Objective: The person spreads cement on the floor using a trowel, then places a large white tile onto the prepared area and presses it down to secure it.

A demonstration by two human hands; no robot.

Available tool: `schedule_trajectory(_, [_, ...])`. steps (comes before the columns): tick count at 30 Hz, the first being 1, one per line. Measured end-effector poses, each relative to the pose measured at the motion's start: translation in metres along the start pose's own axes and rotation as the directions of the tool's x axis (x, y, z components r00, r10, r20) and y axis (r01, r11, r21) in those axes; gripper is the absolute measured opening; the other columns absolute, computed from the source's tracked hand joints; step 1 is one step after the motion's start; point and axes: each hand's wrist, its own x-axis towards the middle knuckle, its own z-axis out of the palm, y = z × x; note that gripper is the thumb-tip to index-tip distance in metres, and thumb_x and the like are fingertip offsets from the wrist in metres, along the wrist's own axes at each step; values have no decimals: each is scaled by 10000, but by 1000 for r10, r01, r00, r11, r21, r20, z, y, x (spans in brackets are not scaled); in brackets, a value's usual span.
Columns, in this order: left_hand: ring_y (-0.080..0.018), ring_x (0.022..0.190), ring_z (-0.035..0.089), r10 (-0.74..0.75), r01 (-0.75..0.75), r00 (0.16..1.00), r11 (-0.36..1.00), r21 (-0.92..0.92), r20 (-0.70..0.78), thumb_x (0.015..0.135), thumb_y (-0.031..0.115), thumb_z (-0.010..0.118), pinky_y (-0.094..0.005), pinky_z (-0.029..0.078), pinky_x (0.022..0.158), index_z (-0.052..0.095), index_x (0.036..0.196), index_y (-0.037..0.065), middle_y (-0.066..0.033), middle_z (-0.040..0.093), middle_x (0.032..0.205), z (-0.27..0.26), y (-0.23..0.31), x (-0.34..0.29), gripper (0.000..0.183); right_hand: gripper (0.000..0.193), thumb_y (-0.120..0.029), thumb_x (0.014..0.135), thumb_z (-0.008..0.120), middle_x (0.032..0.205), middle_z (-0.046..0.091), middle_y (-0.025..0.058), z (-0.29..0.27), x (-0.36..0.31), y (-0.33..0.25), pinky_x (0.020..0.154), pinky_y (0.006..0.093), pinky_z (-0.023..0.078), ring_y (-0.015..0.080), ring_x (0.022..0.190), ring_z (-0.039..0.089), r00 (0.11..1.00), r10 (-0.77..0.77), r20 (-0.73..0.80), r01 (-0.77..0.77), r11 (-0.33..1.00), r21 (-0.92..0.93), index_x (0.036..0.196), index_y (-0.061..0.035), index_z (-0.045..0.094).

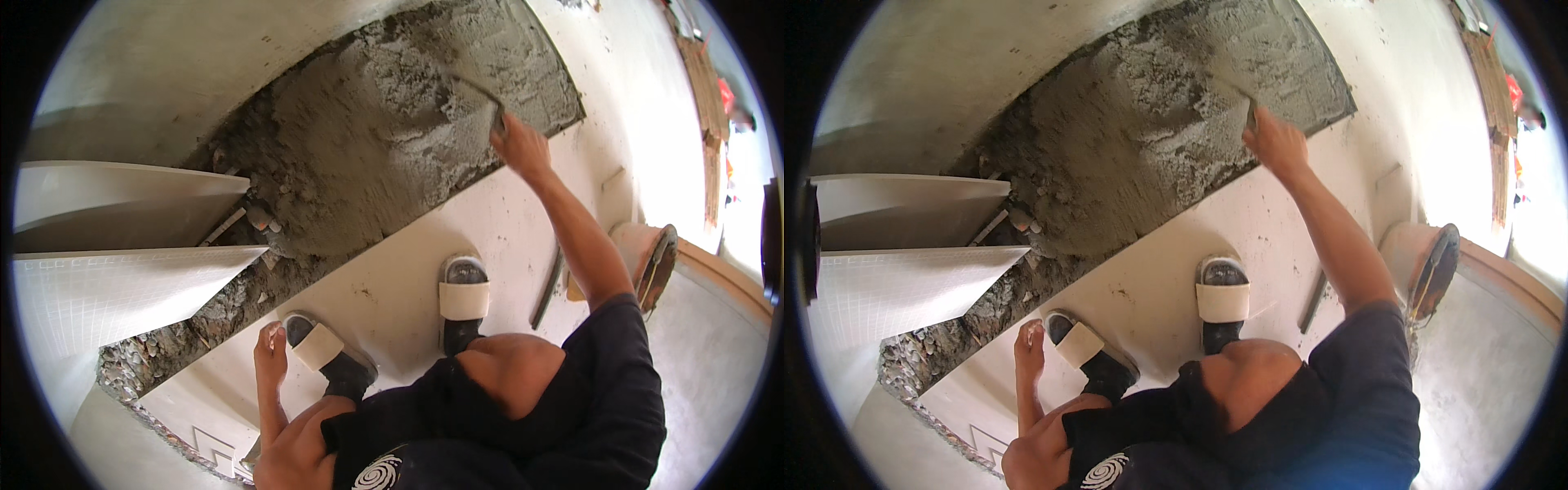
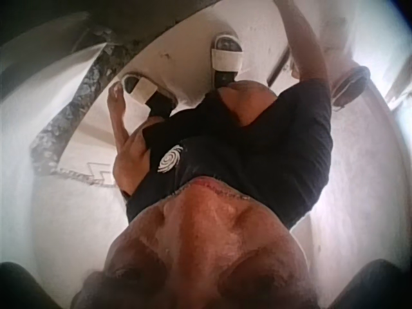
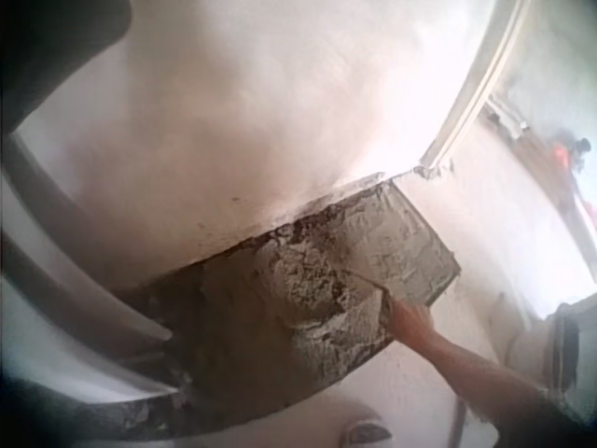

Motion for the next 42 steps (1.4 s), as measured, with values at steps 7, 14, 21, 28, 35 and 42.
schedule_trajectory(7, [-281, 1113, 587, -9, 9, 999, 1000, 0, 41, 973, 327, 516, -356, 448, 939, 549, 1211, -40, -209, 610, 1185, -5, 7, 10, 439, 250, -282, 847, 579, 825, 658, 169, 23, -74, -37, 667, 487, 518, 359, 741, 654, 992, 12, 122, -20, 998, 66, 947, -70, 489])
schedule_trajectory(14, [-277, 1114, 578, 0, -5, 995, 999, 46, 105, 966, 355, 521, -355, 432, 951, 541, 1217, -55, -213, 604, 1188, -3, 3, 17, 481, 444, -401, 901, 538, 900, 651, 255, 18, -138, -103, 772, 514, 486, 443, 858, 625, 933, -19, 360, -181, 840, 512, 1114, -12, 511])
schedule_trajectory(21, [-293, 1122, 571, 36, -41, 991, 999, 34, 130, 963, 366, 522, -365, 438, 941, 528, 1231, -58, -224, 591, 1203, -5, 4, 41, 501, 540, -467, 932, 482, 911, 658, 234, 16, -92, -56, 765, 464, 515, 376, 815, 653, 935, 69, 348, -219, 884, 413, 1208, -6, 538])
schedule_trajectory(28, [-311, 1114, 573, 19, -27, 991, 998, 62, 130, 967, 336, 507, -381, 439, 941, 535, 1222, -43, -229, 590, 1206, -2, 3, 30, 457, 468, -436, 923, 535, 792, 609, 162, -16, -80, 8, 541, 351, 505, 235, 572, 610, 834, 272, 481, -541, 578, 611, 1022, 20, 568])
schedule_trajectory(35, [-311, 1101, 578, 28, -41, 992, 994, 102, 123, 971, 311, 496, -376, 434, 946, 548, 1212, -34, -223, 602, 1178, -1, 4, 26, 425, 504, -473, 964, 410, 997, 656, 240, -12, -71, 33, 839, 478, 486, 384, 968, 632, 877, 337, 342, -430, 868, 247, 1100, -7, 551])
schedule_trajectory(42, [-274, 1039, 588, -15, 10, 998, 997, 78, 68, 973, 284, 493, -362, 447, 919, 556, 1182, -51, -201, 613, 1131, 7, 3, 13, 400, 516, -481, 947, 429, 1007, 651, 251, -38, -44, 98, 852, 450, 483, 378, 997, 621, 900, 335, 277, -408, 872, 270, 1058, -4, 590])
